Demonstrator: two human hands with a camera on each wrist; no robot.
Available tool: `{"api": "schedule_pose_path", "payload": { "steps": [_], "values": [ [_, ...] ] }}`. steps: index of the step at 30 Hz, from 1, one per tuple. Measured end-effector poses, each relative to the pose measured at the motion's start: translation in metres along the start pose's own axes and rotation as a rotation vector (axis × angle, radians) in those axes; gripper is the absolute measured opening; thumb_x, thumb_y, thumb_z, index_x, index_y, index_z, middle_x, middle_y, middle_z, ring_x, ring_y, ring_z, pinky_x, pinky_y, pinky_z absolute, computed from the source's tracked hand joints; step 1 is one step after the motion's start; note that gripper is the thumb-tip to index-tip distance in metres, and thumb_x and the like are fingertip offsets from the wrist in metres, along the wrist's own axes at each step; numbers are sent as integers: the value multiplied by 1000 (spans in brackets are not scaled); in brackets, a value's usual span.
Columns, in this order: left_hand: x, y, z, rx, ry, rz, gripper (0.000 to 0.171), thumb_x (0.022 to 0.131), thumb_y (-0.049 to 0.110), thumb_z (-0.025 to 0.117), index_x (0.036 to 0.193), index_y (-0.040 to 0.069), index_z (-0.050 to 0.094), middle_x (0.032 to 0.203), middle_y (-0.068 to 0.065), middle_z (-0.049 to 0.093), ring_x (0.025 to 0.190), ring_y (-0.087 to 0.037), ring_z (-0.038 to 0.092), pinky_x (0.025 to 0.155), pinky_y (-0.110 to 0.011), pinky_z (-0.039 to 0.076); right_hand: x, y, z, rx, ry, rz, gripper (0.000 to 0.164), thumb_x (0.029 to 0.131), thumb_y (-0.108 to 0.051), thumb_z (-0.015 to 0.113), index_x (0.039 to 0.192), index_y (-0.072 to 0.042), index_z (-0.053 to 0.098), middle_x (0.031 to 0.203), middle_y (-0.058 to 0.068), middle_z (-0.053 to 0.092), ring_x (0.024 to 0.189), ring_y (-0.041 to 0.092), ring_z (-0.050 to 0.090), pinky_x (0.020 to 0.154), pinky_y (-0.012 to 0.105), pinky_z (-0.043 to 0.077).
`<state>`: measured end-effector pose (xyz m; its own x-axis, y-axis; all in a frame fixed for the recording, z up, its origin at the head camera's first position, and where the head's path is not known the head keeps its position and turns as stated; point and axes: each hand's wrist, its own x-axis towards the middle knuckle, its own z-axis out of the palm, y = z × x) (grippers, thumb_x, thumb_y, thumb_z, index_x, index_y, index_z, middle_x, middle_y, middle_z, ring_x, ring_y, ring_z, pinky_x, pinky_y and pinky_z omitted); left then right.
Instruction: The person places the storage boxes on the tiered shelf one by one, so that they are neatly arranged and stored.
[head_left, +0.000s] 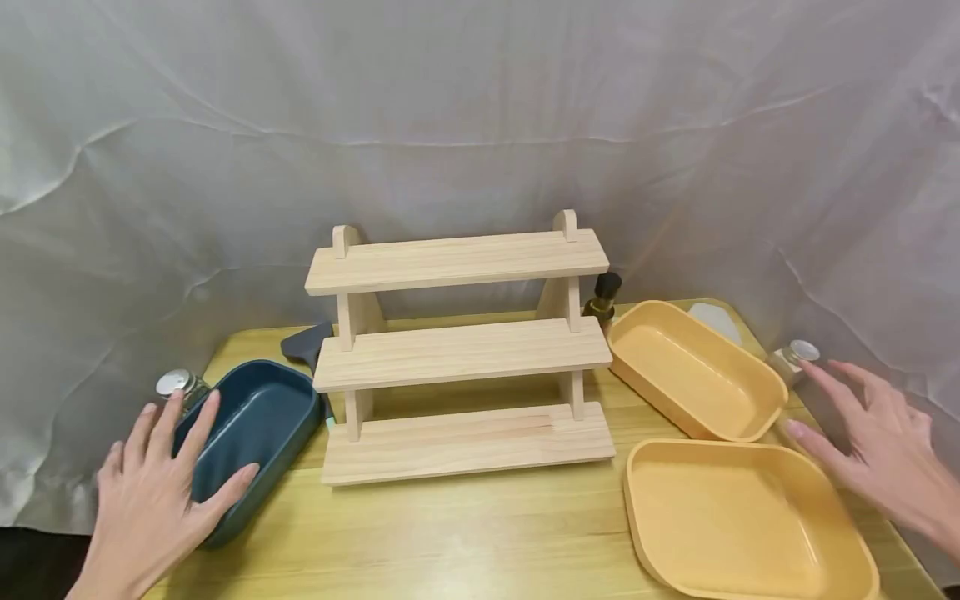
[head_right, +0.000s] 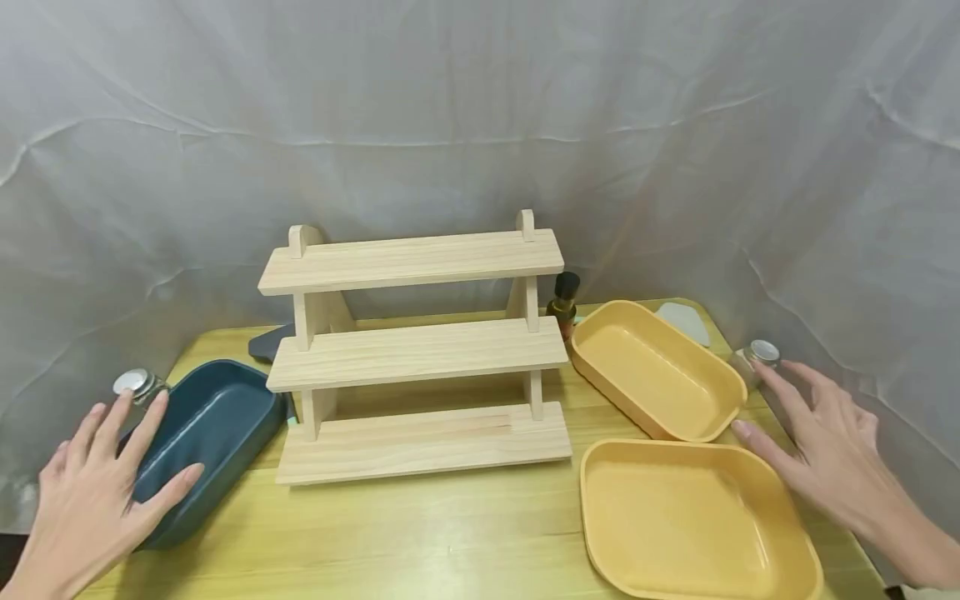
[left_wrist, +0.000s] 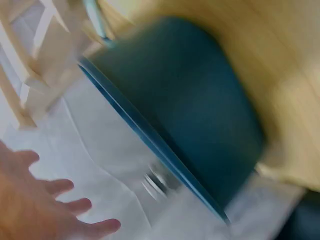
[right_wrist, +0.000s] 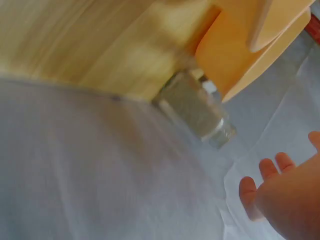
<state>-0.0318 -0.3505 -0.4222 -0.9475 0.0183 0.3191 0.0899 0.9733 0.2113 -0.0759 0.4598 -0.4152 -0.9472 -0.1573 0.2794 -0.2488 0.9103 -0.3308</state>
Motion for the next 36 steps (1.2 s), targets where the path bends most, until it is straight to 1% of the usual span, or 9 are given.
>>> {"api": "schedule_pose_path", "payload": {
  "steps": [2,5,7,9,13,17,22,30,36],
  "values": [
    [7,10,1,-71,48,23,96,96,53,77,175,29,27,175,-25,25,157,-56,19,101,-90,19,2,0,0,66,-16,42,77,106,-25,70,173,-18,33,160,38,28,133,63,28,86,79,16],
    [16,27,2,-199,99,15,86,100,40,76,173,29,33,171,-24,33,152,-59,28,98,-89,24,6,4,-1,180,-45,76,69,110,-17,65,172,-16,34,153,36,35,128,27,36,102,49,29],
    [22,38,4,-277,119,-3,82,101,36,76,172,28,36,169,-24,37,148,-59,33,103,-87,24,9,7,-2,257,-76,103,68,112,-14,63,172,-15,33,148,32,40,120,3,38,87,17,34],
    [27,48,5,-364,124,-21,80,101,32,75,172,28,38,168,-22,40,147,-58,35,109,-85,22,11,10,-3,323,-116,132,68,113,-13,61,173,-15,30,145,32,43,114,-12,38,77,6,36],
    [35,68,9,-524,98,-64,78,103,26,76,171,34,38,168,-15,43,145,-47,42,122,-55,31,14,15,-5,415,-253,258,71,117,-23,57,176,-25,18,150,30,38,114,-11,38,75,9,41],
    [43,84,15,-657,62,-98,77,104,22,77,170,33,39,167,-9,44,140,-35,48,105,-15,35,16,19,-3,556,-395,341,69,118,-26,53,173,-40,13,157,31,29,117,-3,44,78,18,46],
    [51,99,21,-799,-20,-196,79,105,27,79,171,31,35,167,-12,42,143,-36,49,102,-15,39,21,28,1,792,-503,405,59,117,-13,53,152,-49,21,144,24,35,114,9,64,89,27,57],
    [60,115,29,-1020,-163,-371,81,107,30,75,173,25,29,167,-19,37,141,-29,50,98,-14,45,27,42,10,1105,-550,508,49,116,-1,49,146,-34,28,140,25,36,116,15,70,97,28,57],
    [72,124,35,-1127,-184,-463,68,109,30,72,167,22,38,135,-6,54,115,-15,56,95,-23,47,31,45,17,1389,-512,529,40,114,7,46,140,-24,42,124,12,59,112,22,72,99,34,58]
  ]
}}
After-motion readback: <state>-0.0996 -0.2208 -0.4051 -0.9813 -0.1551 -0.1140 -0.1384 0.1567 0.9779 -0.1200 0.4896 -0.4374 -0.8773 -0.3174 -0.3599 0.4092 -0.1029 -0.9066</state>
